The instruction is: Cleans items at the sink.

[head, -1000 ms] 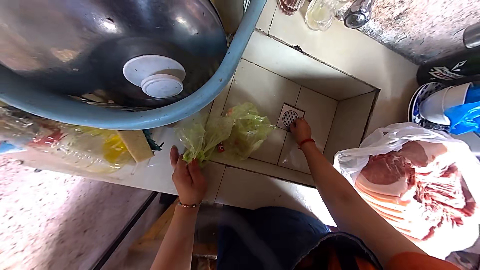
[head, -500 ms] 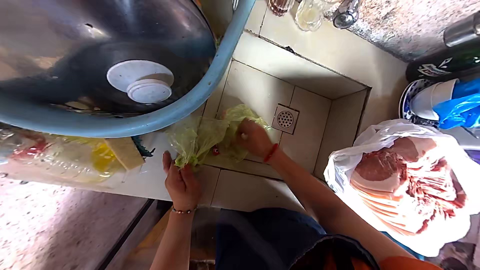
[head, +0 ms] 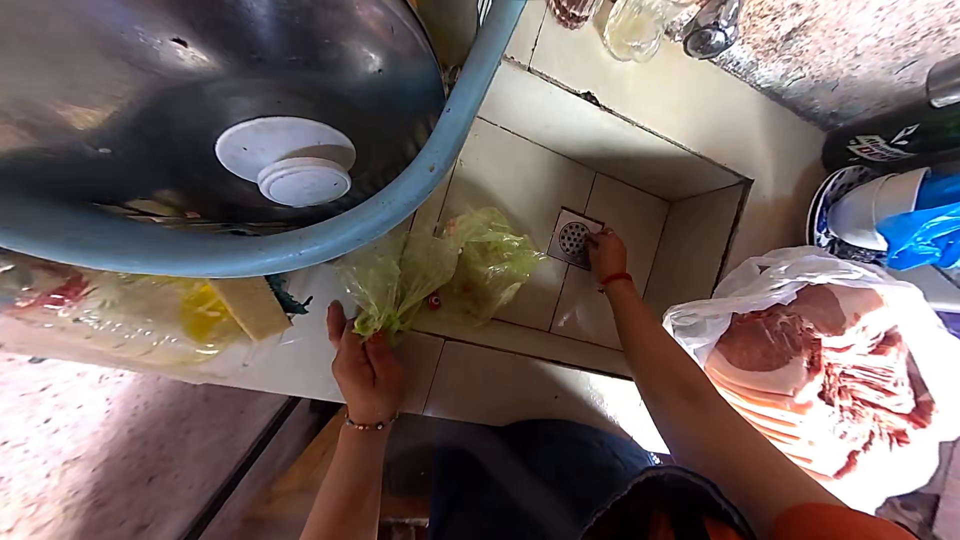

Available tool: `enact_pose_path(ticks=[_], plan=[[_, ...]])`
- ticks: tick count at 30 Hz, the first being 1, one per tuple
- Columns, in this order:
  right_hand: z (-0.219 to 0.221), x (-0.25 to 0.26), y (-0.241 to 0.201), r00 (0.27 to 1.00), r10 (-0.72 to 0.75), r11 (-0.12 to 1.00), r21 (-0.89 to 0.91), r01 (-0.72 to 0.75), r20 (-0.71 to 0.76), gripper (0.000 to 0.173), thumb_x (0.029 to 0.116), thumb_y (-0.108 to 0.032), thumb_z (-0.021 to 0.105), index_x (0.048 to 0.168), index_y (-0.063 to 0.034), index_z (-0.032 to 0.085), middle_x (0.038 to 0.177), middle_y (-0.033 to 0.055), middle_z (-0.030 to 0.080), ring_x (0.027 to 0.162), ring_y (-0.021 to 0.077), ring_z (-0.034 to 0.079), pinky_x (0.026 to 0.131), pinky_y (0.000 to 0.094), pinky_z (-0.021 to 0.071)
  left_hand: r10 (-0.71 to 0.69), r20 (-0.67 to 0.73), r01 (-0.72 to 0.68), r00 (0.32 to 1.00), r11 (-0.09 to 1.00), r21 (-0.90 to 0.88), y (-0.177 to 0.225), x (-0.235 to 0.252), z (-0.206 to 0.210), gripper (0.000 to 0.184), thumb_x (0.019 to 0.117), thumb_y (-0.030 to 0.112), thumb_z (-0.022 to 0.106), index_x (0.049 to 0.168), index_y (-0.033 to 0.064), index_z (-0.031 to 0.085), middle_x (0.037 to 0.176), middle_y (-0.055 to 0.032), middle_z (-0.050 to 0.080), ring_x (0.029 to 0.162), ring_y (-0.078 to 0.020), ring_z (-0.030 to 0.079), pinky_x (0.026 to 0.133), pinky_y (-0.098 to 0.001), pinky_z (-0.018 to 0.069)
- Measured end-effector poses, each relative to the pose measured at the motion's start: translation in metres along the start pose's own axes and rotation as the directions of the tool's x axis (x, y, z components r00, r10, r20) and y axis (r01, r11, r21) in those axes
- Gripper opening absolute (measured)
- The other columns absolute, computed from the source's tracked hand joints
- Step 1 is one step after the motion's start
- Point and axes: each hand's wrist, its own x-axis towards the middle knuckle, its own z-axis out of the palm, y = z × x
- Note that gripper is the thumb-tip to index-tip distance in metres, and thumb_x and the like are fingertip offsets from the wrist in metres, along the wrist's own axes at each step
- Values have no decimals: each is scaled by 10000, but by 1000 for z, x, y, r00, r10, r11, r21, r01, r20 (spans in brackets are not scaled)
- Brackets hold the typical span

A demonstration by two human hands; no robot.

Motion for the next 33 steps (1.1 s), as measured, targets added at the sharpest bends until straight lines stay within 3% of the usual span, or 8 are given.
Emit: enact_pose_path(ticks=[6, 9, 14, 18, 23, 26, 29, 33], plan=[[6, 9, -10, 994, 27, 978, -211, -4, 106, 312, 1057, -108, 494, 1238, 88, 655, 1363, 303, 579, 1294, 456, 560, 1048, 600, 467, -21, 2, 21, 1000, 1000, -8, 1, 0, 0, 454, 1102, 187, 368, 1111, -195, 613, 1232, -305, 651, 1406, -286, 483, 1198, -352, 327], [-13, 5, -26, 995, 23, 1000, 12, -24, 99, 301, 1027, -127, 565, 1189, 110, 656, 1256, 318, 627, 1196, 455, 611, 1023, 600, 473, -14, -4, 14, 1000, 1000, -7, 1, 2, 0, 453, 1094, 180, 374, 1096, -207, 610, 1214, -320, 651, 1398, -302, 488, 1206, -365, 310], [-13, -70, -121, 838, -449, 800, 278, 531, -308, 185, 936, -65, 643, 1027, 88, 695, 994, 234, 688, 870, 297, 700, 789, 421, 590, -1, 5, 1, 1000, 1000, 1, 0, 0, -1, 450, 1099, 186, 370, 1074, -196, 606, 1195, -303, 656, 1380, -270, 505, 1219, -360, 293], [41, -96, -157, 684, -707, 707, 166, 688, 179, 271, 925, -34, 696, 1194, -26, 725, 1320, 241, 621, 1201, 416, 619, 1008, 556, 524, -40, 25, 38, 999, 997, 71, 4, 1, -2, 467, 1091, 166, 361, 1104, -234, 603, 1235, -377, 621, 1369, -389, 508, 1183, -402, 353], [25, -80, -124, 936, -352, 917, 198, 347, -9, 422, 1006, -138, 609, 1382, 53, 585, 1412, 340, 537, 1304, 532, 517, 1072, 645, 424, -9, 8, 8, 1000, 998, 63, 4, 1, -5, 421, 1072, 148, 386, 1066, -199, 625, 1159, -327, 667, 1348, -404, 523, 1218, -460, 301], [26, -60, -102, 974, -11, 959, 279, -55, 227, 903, 908, -404, 772, 1543, 56, 323, 1422, 391, 481, 1300, 559, 499, 1058, 692, 415, -9, 17, 7, 1000, 997, 80, 4, 2, -3, 406, 1069, 133, 388, 1083, -193, 629, 1158, -331, 669, 1339, -447, 521, 1207, -490, 311], [61, -55, -72, 953, -40, 920, 382, -82, 302, 577, 915, -244, 763, 1354, 58, 542, 1158, 343, 643, 990, 497, 664, 832, 654, 546, -16, 14, 15, 1000, 997, 74, 2, 2, -3, 400, 1069, 126, 383, 1080, -194, 622, 1137, -333, 667, 1305, -430, 554, 1207, -490, 313], [-31, -88, -99, 985, -156, 877, 470, 103, 76, 320, 986, -184, 638, 1248, -2, 635, 1010, 266, 680, 808, 389, 675, 708, 576, 555, -89, -3, 88, 996, 995, -41, 28, 14, -12, 373, 1087, 149, 383, 1168, -147, 596, 1093, -212, 669, 1070, -153, 654, 1029, -341, 491]])
